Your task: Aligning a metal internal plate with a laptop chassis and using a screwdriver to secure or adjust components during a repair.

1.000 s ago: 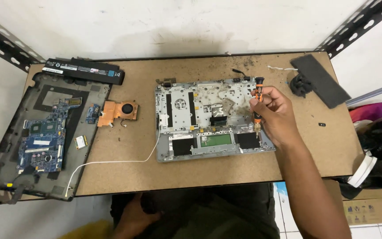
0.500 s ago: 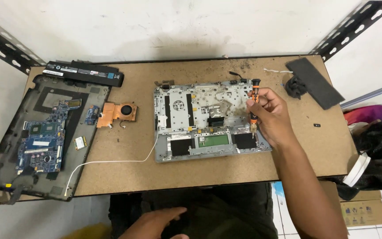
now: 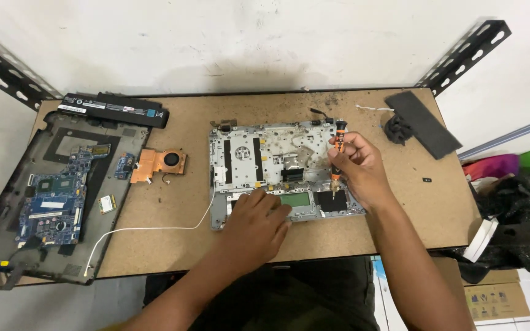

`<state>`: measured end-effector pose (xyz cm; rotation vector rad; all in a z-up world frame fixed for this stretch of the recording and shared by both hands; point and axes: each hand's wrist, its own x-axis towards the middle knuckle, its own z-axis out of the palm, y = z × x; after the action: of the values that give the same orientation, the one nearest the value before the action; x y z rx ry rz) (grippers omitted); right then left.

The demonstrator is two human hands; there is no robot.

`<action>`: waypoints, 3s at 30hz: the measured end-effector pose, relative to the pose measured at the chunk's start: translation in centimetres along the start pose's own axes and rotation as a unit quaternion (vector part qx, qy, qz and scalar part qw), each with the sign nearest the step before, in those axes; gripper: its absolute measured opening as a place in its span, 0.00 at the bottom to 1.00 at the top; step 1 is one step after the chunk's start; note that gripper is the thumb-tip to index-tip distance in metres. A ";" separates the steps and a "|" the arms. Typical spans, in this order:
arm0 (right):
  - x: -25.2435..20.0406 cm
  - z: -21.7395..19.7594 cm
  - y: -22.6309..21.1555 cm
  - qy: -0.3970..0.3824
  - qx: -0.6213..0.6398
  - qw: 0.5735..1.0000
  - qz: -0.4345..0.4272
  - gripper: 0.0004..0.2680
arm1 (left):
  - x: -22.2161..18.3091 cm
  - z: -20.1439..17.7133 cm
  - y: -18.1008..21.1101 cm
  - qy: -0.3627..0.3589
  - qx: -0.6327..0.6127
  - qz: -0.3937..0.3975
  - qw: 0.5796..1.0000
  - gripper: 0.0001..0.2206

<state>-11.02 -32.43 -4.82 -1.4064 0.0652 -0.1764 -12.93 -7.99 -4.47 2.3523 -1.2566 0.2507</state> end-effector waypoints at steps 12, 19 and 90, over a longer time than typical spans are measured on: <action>0.8 -0.7 2.6 0.035 -0.008 0.999 -0.031 0.09 | 0.2 1.3 -1.2 -0.059 -0.065 0.006 0.996 0.11; 0.6 -1.4 3.0 0.039 -0.027 0.998 -0.034 0.09 | 0.1 0.7 -1.0 -0.029 -0.115 0.013 0.993 0.10; -0.2 0.0 1.3 0.021 -0.070 0.996 -0.050 0.09 | 0.0 0.7 -0.8 -0.010 -0.036 0.091 0.995 0.09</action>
<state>-11.15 -32.20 -6.09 -1.5463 0.0418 -0.2890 -12.29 -7.97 -5.30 2.1875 -1.4678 0.2359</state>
